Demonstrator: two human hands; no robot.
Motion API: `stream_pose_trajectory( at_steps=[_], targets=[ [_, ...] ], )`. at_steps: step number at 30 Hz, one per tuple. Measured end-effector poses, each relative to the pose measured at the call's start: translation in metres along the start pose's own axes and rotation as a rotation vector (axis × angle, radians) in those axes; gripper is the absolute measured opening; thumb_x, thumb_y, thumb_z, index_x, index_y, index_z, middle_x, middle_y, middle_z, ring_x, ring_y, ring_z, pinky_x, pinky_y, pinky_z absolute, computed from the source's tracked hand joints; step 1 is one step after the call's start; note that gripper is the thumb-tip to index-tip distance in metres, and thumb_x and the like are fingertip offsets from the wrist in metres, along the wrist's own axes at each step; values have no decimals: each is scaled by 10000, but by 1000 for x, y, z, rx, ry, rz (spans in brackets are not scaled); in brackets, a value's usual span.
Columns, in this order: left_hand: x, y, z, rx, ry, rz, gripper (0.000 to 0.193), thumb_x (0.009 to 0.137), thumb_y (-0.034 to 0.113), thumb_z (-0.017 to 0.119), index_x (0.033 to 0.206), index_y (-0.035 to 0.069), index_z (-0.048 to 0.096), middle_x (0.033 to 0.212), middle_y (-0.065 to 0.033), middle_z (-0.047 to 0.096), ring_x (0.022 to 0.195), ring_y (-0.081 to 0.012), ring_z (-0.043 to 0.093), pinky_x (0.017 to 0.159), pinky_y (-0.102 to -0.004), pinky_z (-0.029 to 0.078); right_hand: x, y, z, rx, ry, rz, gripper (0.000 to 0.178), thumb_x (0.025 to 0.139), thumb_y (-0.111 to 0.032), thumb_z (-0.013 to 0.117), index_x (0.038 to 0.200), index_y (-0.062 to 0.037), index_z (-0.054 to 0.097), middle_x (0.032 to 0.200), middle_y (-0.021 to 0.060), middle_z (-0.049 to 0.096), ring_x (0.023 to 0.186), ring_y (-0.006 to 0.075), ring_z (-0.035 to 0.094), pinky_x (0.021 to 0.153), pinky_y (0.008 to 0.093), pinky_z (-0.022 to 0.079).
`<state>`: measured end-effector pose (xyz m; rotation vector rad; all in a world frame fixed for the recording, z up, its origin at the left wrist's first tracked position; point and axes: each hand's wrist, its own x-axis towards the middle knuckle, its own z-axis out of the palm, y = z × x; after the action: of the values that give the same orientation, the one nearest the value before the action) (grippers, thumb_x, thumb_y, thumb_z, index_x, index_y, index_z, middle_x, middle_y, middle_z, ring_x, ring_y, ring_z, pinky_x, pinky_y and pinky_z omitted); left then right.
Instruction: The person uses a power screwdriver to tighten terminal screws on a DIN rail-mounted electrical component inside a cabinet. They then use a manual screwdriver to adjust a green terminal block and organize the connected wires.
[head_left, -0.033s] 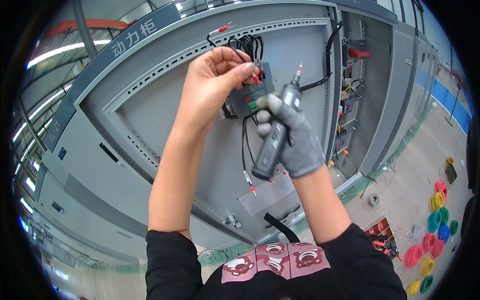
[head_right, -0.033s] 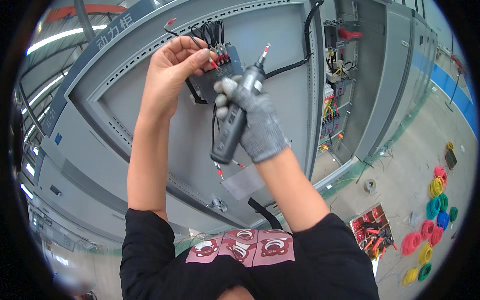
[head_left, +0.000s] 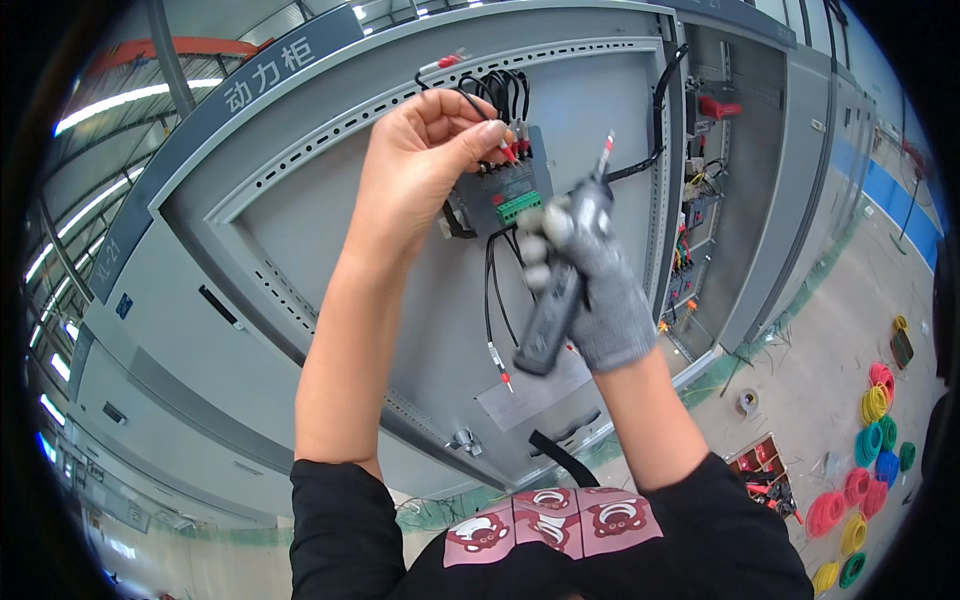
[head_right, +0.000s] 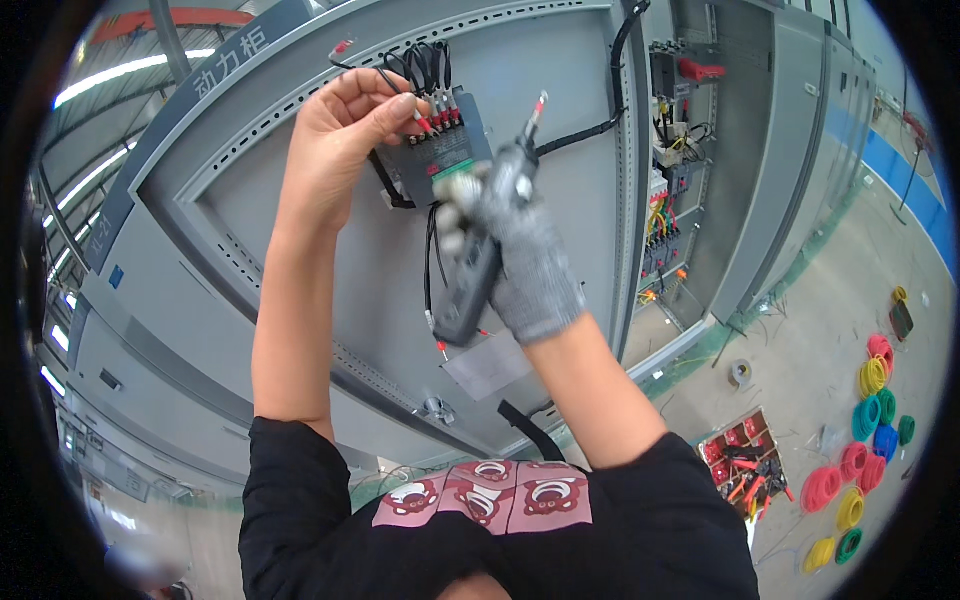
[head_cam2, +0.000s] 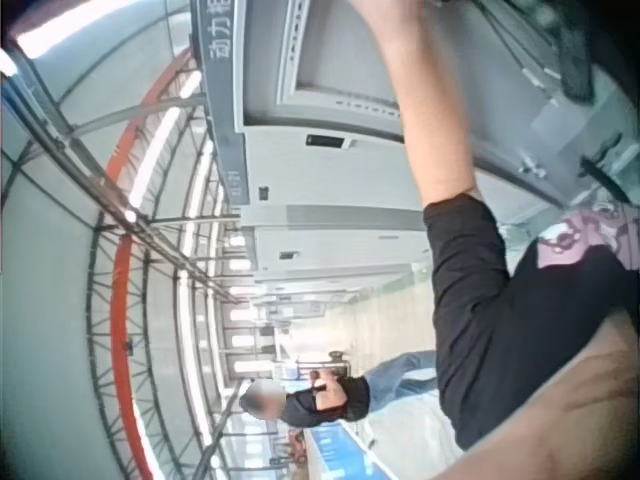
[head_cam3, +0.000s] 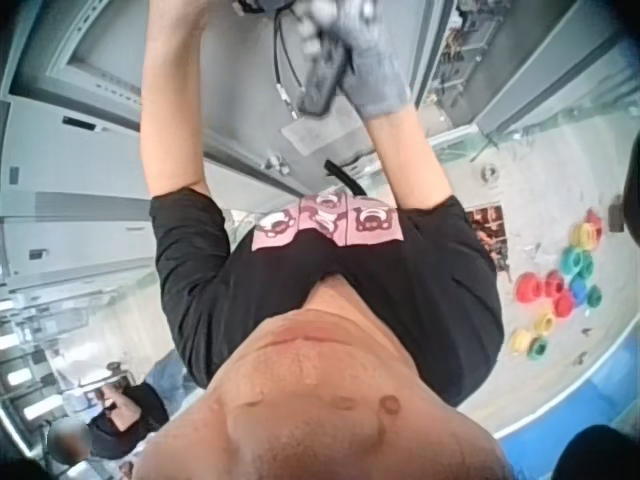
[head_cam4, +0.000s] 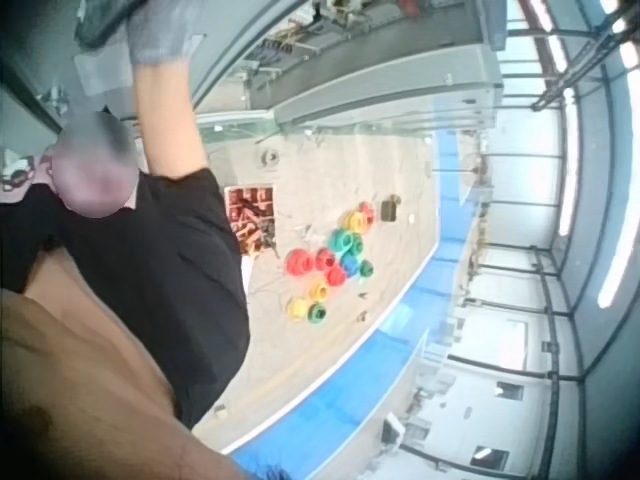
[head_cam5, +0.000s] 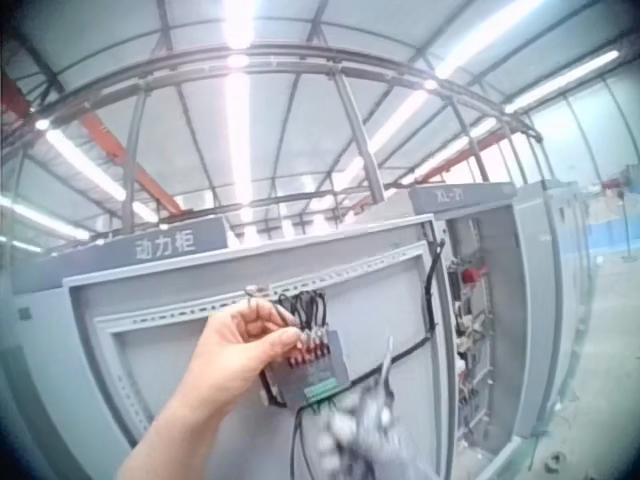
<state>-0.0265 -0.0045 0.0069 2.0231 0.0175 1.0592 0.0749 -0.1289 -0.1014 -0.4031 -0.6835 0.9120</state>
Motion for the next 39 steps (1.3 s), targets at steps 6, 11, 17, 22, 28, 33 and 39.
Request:
stream_pose_trajectory(
  at_steps=[6, 11, 17, 22, 28, 33, 39],
  targets=[
    [15, -3, 1, 313, 131, 123, 109, 833, 35, 720, 890, -27, 651, 779, -67, 696, 722, -101, 667, 677, -231, 527, -127, 19, -32, -136, -125, 671, 382, 876, -211, 760, 1142, -86, 517, 799, 18, 604, 702, 126, 641, 637, 261, 542],
    [17, -5, 2, 437, 81, 169, 145, 847, 69, 731, 910, -22, 638, 797, -37, 671, 742, -92, 655, 694, -232, 540, -155, 6, -40, -370, -180, 739, 535, 924, -224, 710, 1344, -74, 416, 869, 45, 613, 725, 146, 652, 618, 292, 550],
    [18, -15, -5, 343, 72, 169, 90, 802, 4, 692, 871, -15, 638, 741, -52, 660, 687, -108, 624, 639, -256, 502, -121, -24, -36, -218, 71, 490, 630, 875, -389, 682, 1339, -31, 453, 903, 100, 630, 580, 173, 638, 470, 267, 519],
    [20, -22, 1, 383, 72, 247, 110, 796, 33, 709, 872, -17, 646, 745, -67, 675, 686, -117, 641, 645, -265, 512, -103, -44, -44, -121, 2, 476, 622, 889, -258, 656, 1389, -22, 368, 1002, 116, 600, 681, 191, 664, 538, 287, 570],
    [18, -22, -4, 406, 123, 282, 139, 796, 52, 742, 863, -31, 652, 756, -96, 702, 686, -150, 676, 662, -272, 534, -99, -72, 0, -334, -31, 459, 837, 817, -89, 745, 1508, -43, 275, 1023, 155, 596, 636, 190, 631, 440, 272, 511],
    [16, -15, -5, 460, 98, 226, 126, 839, 43, 712, 883, -11, 607, 782, -48, 668, 727, -98, 657, 693, -230, 517, -73, -79, 11, -467, -104, 460, 826, 837, -109, 727, 1512, -28, 257, 1016, 128, 603, 613, 171, 618, 434, 261, 506],
    [14, -13, -5, 442, 101, 208, 137, 836, 47, 718, 883, -13, 605, 789, -38, 662, 739, -94, 649, 698, -228, 514, -49, -84, 16, -471, -107, 525, 791, 851, -97, 688, 1500, -15, 243, 1038, 118, 588, 621, 154, 611, 455, 247, 514]
  ],
)
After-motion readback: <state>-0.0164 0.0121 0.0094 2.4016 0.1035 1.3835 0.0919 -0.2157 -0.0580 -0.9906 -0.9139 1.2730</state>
